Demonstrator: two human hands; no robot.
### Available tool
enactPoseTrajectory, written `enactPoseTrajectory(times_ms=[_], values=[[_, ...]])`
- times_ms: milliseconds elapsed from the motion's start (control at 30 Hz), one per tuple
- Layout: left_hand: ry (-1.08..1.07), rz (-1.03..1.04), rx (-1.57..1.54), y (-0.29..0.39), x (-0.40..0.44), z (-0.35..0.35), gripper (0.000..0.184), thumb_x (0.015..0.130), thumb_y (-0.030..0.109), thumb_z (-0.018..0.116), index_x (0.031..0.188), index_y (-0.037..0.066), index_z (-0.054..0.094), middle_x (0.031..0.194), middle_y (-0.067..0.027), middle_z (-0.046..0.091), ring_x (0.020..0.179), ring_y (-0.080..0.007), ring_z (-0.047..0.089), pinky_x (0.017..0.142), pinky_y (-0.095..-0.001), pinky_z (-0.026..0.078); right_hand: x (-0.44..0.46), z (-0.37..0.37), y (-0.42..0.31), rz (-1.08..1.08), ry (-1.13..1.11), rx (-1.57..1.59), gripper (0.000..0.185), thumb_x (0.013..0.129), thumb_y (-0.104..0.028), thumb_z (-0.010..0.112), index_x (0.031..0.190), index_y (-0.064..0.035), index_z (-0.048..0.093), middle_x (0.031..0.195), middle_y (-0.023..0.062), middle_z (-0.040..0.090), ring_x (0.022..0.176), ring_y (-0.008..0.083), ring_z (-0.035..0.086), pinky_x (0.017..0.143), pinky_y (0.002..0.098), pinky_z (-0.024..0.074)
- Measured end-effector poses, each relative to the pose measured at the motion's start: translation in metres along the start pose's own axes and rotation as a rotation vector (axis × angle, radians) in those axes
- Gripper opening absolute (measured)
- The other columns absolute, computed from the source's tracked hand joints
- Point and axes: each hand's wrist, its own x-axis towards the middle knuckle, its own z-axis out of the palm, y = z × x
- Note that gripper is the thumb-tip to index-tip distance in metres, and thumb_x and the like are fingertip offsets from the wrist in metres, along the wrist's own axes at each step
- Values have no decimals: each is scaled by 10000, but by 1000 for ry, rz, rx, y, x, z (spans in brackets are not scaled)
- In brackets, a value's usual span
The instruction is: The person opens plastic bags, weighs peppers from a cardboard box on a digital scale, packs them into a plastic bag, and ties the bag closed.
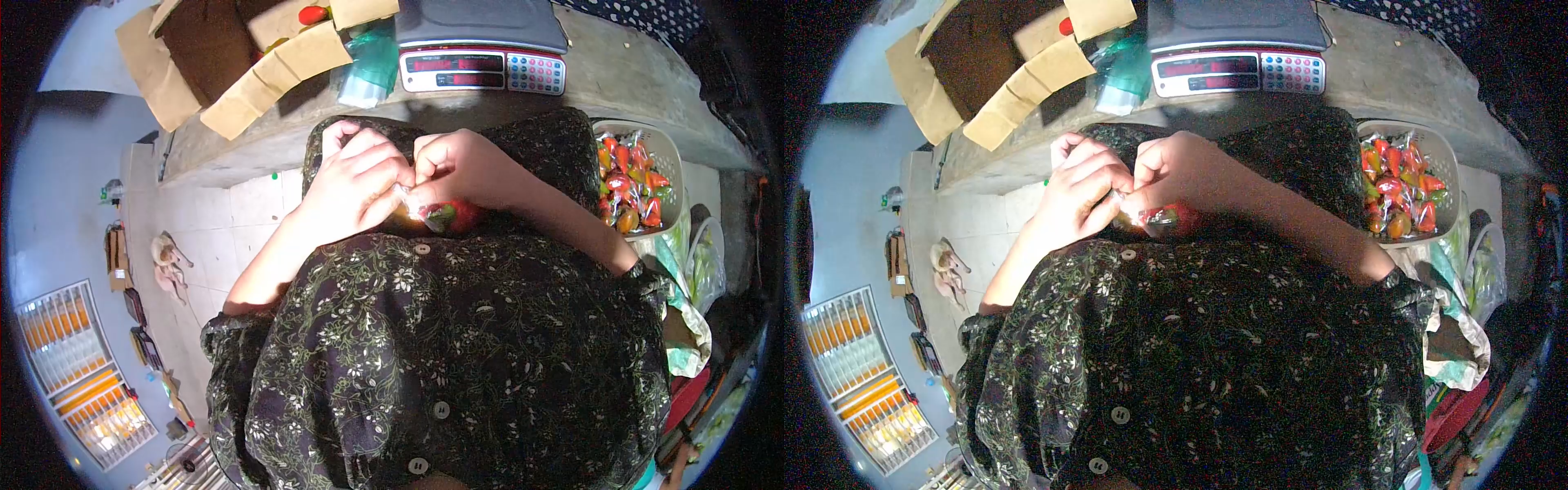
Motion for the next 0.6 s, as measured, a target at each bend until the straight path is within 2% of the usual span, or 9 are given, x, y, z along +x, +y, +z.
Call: enactPoseTrajectory(times_ms=[200,300,400,600], values=[[-72,-151,-78,10,-5,-8,112,704,148,622,805,112,590,790,-18,567,850,-202,530,885,-395,281,-17,20,-26,-151,232,-129,199,679,-86,762,716,-12,581,789,18,541,660,63,545,577,214,450],[-82,-227,-169,13,-7,-11,122,698,145,614,807,96,591,772,-27,571,830,-205,534,881,-376,284,-14,24,-24,-230,322,-274,243,700,-224,713,659,-45,555,743,95,565,653,269,588,593,357,471],[-67,-258,-188,15,-6,-11,118,705,144,604,807,85,591,749,-32,571,810,-207,538,873,-360,286,-14,23,-30,-227,247,-411,222,755,-218,658,668,-37,561,761,99,569,682,295,588,595,372,471],[-41,-349,-283,16,-1,-10,86,732,144,576,786,80,596,733,-28,580,787,-188,542,861,-336,287,-13,19,-25,-270,300,-302,192,782,-193,620,704,-20,591,778,101,580,702,279,593,626,353,477]])
